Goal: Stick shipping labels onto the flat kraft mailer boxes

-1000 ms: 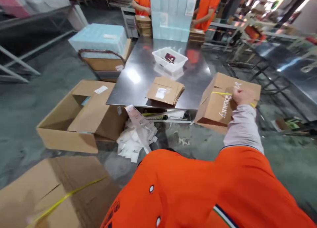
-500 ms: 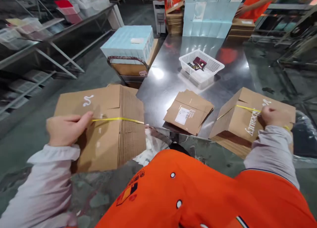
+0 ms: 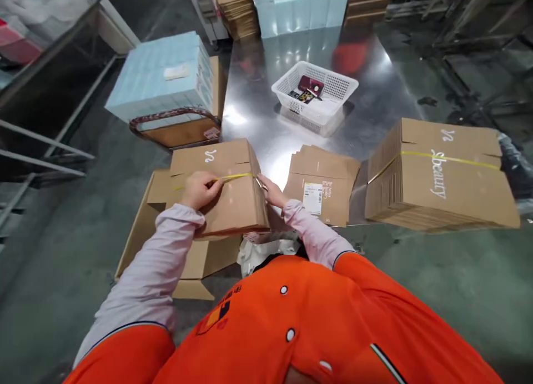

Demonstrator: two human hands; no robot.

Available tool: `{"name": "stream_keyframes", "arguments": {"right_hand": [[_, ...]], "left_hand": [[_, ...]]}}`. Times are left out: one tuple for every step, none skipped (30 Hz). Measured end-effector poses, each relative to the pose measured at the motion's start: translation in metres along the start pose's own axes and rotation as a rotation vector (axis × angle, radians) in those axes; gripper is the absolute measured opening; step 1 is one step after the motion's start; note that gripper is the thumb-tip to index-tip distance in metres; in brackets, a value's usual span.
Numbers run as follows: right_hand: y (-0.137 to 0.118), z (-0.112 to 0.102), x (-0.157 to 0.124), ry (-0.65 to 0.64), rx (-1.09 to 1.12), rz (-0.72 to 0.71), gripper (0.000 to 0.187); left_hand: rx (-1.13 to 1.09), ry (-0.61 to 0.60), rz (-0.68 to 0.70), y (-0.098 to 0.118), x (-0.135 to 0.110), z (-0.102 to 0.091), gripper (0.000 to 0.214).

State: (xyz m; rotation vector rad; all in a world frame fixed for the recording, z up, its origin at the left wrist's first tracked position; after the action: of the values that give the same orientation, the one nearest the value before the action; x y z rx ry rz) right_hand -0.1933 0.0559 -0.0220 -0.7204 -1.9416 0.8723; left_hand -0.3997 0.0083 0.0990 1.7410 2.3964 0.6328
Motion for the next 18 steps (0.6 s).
{"name": "stream_keyframes", "arguments": {"right_hand": [[0.011, 0.019, -0.003, 0.045, 0.045, 0.039, 0.047], [0.020, 0.030, -0.007, 0.084, 0.043, 0.070, 0.045], [0.026, 0.035, -0.011, 0.113, 0.033, 0.090, 0.041], [0.031, 0.036, -0.015, 0.138, 0.035, 0.108, 0.037], [0.034, 0.034, -0.018, 0.155, 0.040, 0.123, 0.032], [0.036, 0.031, -0.020, 0.162, 0.046, 0.133, 0.027], [0.036, 0.028, -0.022, 0.161, 0.055, 0.139, 0.024], [0.036, 0.025, -0.022, 0.155, 0.065, 0.143, 0.022], [0.035, 0.023, -0.023, 0.145, 0.075, 0.146, 0.019], [0.034, 0.022, -0.023, 0.135, 0.084, 0.147, 0.017], [0.033, 0.022, -0.023, 0.127, 0.092, 0.147, 0.015], [0.033, 0.023, -0.022, 0.124, 0.098, 0.146, 0.014], [0.033, 0.023, -0.022, 0.126, 0.103, 0.146, 0.015], [0.033, 0.024, -0.021, 0.131, 0.109, 0.146, 0.016], [0.035, 0.024, -0.020, 0.138, 0.114, 0.150, 0.018], [0.037, 0.025, -0.020, 0.145, 0.118, 0.156, 0.019], [0.039, 0.025, -0.019, 0.156, 0.119, 0.167, 0.019], [0.043, 0.026, -0.018, 0.170, 0.114, 0.182, 0.017]], "left_hand": [[0.015, -0.023, 0.080, 0.003, 0.003, 0.008, 0.030], [0.017, -0.016, 0.125, 0.003, 0.006, 0.013, 0.029], [0.000, 0.011, 0.138, 0.000, 0.007, 0.014, 0.031], [-0.017, 0.039, 0.139, -0.004, 0.008, 0.014, 0.035], [-0.031, 0.060, 0.140, -0.008, 0.008, 0.014, 0.039], [-0.039, 0.068, 0.145, -0.011, 0.008, 0.014, 0.041], [-0.045, 0.066, 0.151, -0.014, 0.007, 0.015, 0.041], [-0.054, 0.058, 0.157, -0.015, 0.008, 0.016, 0.038], [-0.065, 0.047, 0.161, -0.017, 0.008, 0.017, 0.034], [-0.077, 0.040, 0.160, -0.018, 0.009, 0.018, 0.031], [-0.089, 0.037, 0.157, -0.018, 0.009, 0.019, 0.029], [-0.100, 0.037, 0.152, -0.018, 0.010, 0.019, 0.028], [-0.110, 0.040, 0.148, -0.018, 0.011, 0.019, 0.027], [-0.115, 0.043, 0.145, -0.017, 0.011, 0.019, 0.027], [-0.120, 0.047, 0.143, -0.017, 0.011, 0.019, 0.028], [-0.123, 0.051, 0.142, -0.017, 0.011, 0.019, 0.028], [-0.127, 0.055, 0.141, -0.016, 0.011, 0.019, 0.027], [-0.131, 0.060, 0.141, -0.016, 0.011, 0.018, 0.027]]}}
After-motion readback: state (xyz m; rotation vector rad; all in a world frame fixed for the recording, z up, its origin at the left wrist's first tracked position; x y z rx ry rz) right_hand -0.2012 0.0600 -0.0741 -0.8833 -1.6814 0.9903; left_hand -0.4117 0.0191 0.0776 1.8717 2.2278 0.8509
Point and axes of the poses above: each hand's wrist, its own x-axis towards the middle knuckle, its own z-axis out of the palm, y = z × x, the point moved 7 cm from there along x, towards the middle knuckle, and after that the axes turned 15 degrees about -z, right-handed, at the moved point
